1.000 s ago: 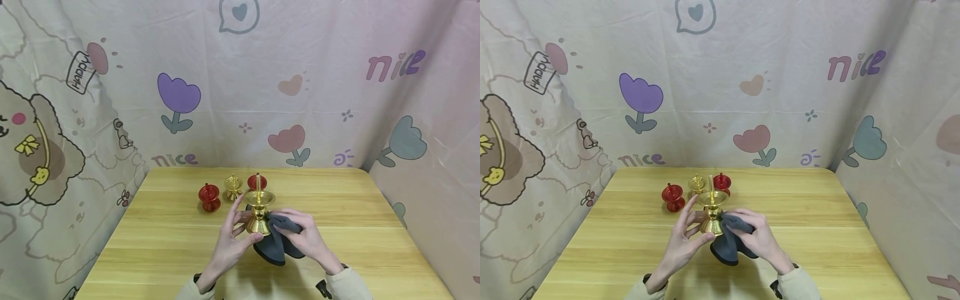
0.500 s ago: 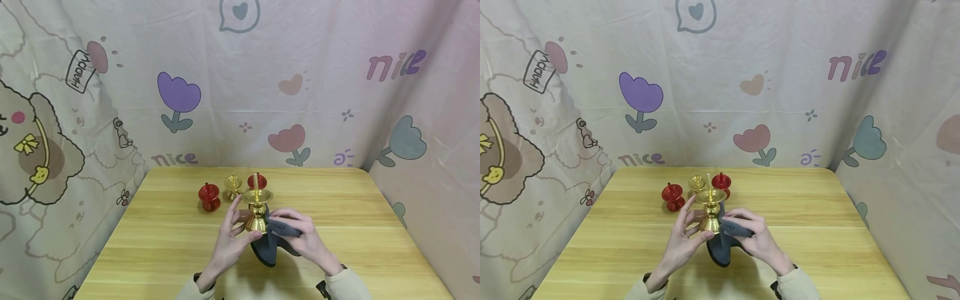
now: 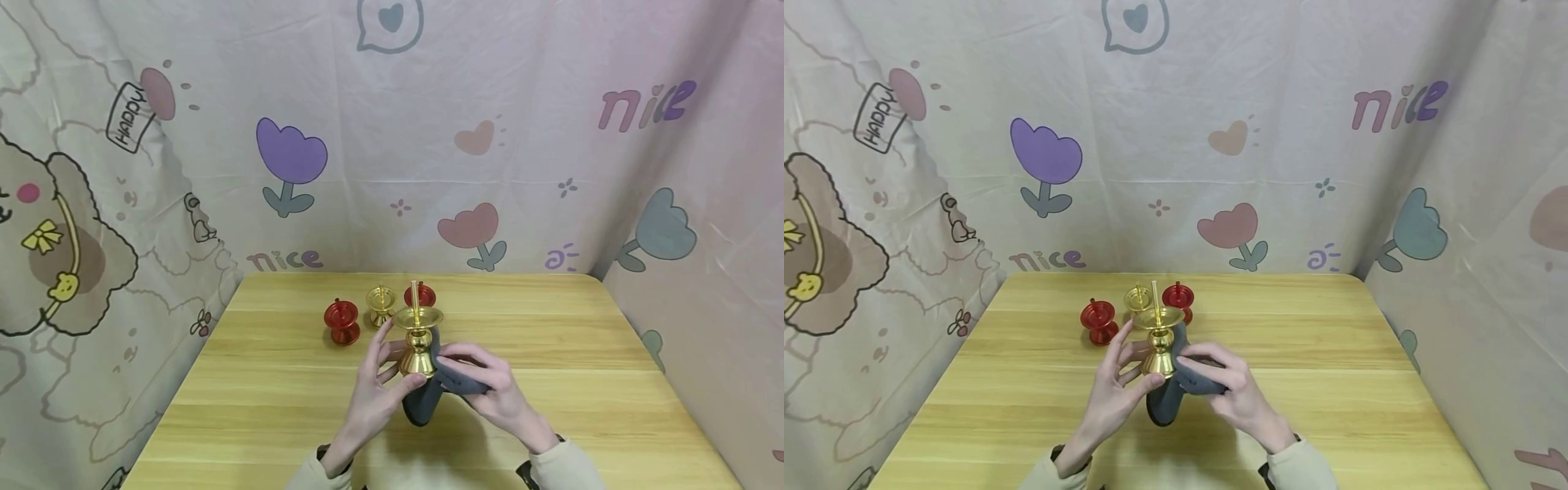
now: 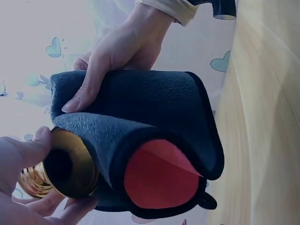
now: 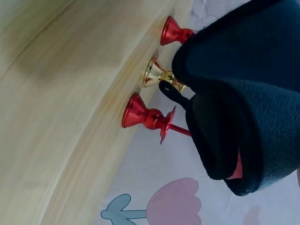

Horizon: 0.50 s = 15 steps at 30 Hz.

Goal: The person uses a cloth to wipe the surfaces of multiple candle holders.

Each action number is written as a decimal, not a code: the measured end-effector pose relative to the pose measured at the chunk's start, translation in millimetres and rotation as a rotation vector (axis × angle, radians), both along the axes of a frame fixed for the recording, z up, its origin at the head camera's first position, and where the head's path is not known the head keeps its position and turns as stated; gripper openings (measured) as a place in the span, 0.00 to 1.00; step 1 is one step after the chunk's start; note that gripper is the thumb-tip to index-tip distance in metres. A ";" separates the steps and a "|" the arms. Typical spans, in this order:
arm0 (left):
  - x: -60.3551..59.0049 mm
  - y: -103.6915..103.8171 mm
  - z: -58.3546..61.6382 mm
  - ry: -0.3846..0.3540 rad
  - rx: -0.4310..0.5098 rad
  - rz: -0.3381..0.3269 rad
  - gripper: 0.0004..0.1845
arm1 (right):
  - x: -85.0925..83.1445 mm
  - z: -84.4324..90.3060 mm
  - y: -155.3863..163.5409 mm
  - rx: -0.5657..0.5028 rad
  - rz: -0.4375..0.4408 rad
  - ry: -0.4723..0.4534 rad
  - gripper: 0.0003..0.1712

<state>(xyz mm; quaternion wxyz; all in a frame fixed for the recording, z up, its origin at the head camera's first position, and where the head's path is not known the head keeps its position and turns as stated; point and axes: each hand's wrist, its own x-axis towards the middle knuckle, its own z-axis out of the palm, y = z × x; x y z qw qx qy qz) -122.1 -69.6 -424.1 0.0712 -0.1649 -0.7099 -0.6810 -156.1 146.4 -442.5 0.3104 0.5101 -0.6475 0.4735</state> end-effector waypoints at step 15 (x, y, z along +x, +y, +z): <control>-3.0 -4.3 -0.4 0.022 0.073 -0.136 0.49 | 1.9 0.1 2.5 -0.057 0.012 -0.128 0.21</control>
